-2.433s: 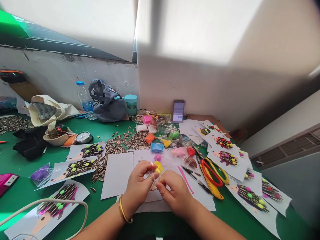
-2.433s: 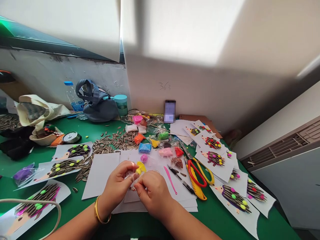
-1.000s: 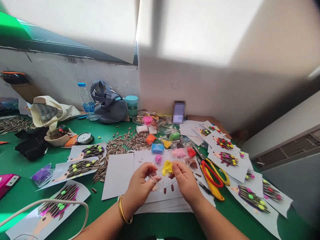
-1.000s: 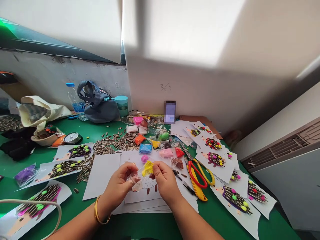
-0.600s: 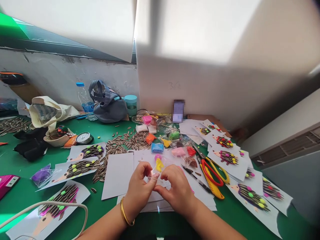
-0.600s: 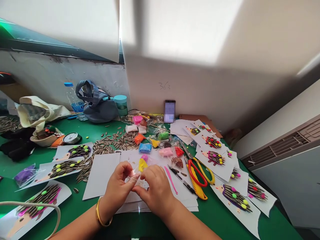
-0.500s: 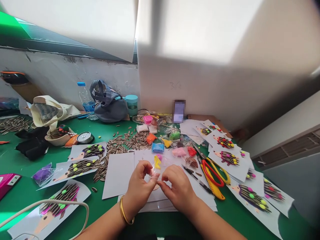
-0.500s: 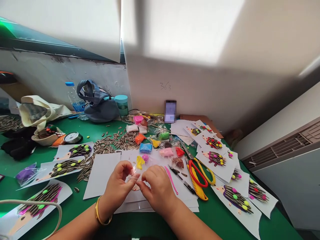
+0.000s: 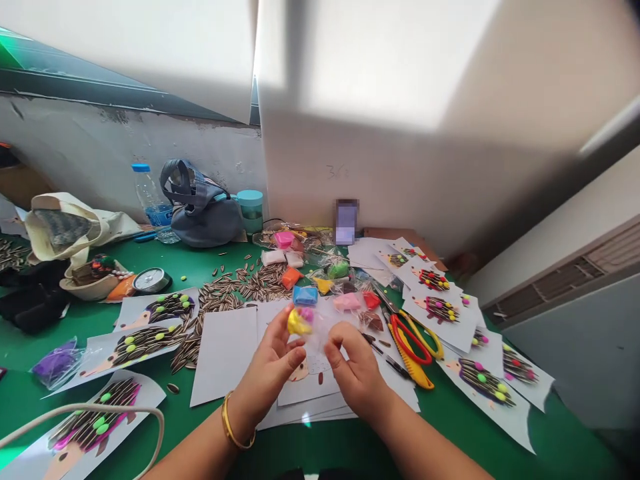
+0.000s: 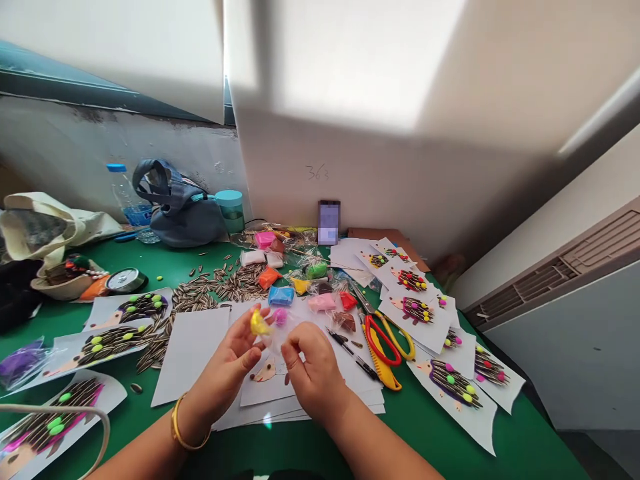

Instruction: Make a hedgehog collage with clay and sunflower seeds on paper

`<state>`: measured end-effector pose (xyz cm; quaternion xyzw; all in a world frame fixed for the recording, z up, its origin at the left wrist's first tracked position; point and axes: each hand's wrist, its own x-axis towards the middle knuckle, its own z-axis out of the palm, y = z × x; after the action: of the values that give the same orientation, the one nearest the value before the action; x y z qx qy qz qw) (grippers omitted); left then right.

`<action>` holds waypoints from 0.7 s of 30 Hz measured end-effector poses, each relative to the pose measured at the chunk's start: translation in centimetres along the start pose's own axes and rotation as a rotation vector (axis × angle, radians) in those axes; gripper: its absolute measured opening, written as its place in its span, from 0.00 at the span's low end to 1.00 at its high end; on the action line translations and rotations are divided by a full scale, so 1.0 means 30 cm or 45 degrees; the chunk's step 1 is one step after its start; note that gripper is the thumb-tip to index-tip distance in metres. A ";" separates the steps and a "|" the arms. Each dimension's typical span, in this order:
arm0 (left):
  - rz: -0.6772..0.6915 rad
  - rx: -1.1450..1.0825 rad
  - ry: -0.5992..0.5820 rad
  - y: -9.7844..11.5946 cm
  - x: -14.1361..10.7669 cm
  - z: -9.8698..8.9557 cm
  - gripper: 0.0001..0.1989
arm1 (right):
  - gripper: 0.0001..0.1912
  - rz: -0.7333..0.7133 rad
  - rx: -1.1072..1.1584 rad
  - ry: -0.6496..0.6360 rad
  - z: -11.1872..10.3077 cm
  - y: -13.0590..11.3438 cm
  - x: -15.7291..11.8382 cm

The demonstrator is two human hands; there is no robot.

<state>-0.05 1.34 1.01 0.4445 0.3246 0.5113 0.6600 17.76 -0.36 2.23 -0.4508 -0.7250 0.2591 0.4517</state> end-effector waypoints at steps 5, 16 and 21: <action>-0.369 -0.395 -0.123 0.009 0.008 0.000 0.11 | 0.10 -0.029 -0.055 -0.201 -0.017 -0.033 0.016; -0.505 -0.499 0.173 0.046 0.012 0.000 0.13 | 0.18 0.834 -1.334 -0.358 -0.473 0.246 -0.078; -0.414 -0.573 0.131 0.053 0.012 0.004 0.10 | 0.25 0.907 -1.284 -0.370 -0.471 0.286 -0.096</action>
<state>-0.47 1.81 2.51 0.2023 0.3031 0.4799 0.7981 34.45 0.60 0.76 -0.7820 -0.6174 0.0788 -0.0331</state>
